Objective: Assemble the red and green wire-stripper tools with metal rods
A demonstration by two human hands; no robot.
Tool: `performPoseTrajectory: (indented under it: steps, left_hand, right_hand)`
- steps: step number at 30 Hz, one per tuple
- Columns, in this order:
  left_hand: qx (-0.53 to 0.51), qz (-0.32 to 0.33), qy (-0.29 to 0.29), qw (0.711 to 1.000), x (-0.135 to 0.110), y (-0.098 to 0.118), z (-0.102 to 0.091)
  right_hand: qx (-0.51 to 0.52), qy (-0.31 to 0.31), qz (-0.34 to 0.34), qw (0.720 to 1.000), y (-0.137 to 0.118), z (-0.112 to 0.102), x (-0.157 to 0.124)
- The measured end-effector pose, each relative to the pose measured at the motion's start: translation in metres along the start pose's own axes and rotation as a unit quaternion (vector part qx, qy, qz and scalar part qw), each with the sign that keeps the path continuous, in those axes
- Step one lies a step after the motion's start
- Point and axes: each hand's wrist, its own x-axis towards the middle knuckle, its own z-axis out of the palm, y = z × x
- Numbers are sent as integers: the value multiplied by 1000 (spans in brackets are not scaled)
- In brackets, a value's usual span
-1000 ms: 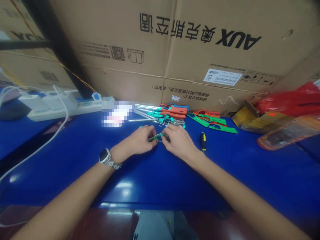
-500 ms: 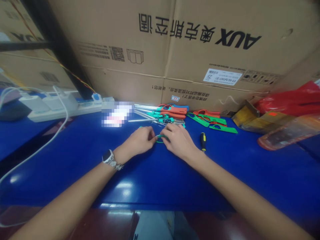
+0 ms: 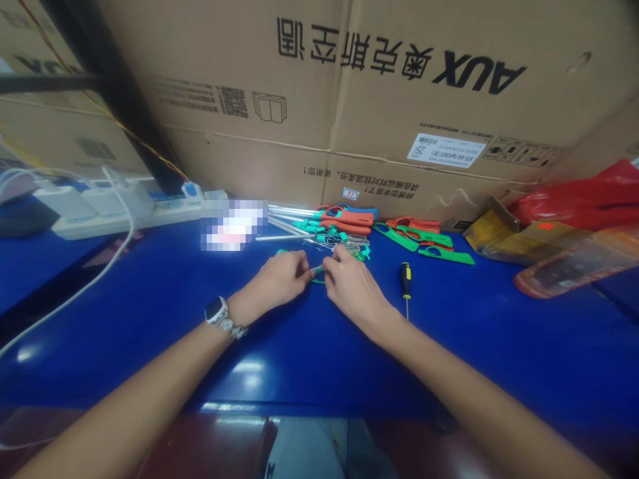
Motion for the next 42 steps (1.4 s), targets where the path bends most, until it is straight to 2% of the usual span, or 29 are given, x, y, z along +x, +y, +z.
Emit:
performPoseTrajectory:
  steps: [8,19,35,42]
  left_hand:
    - [2,2,0,1000,0,2,0]
    - [18,-4,4,1000,-1,4,2]
    - [38,-11,4,999,-3,9,0]
    - [45,-19,-2,999,-4,13,-1]
  right_hand:
    - [-18,-36,-13,999,0,-8,2]
    - [-34,-47,-38,998,1,-13,6]
    - [-6,-35,-2,999,-3,-11,9]
    - [-19,-65,-31,997,-3,-17,13]
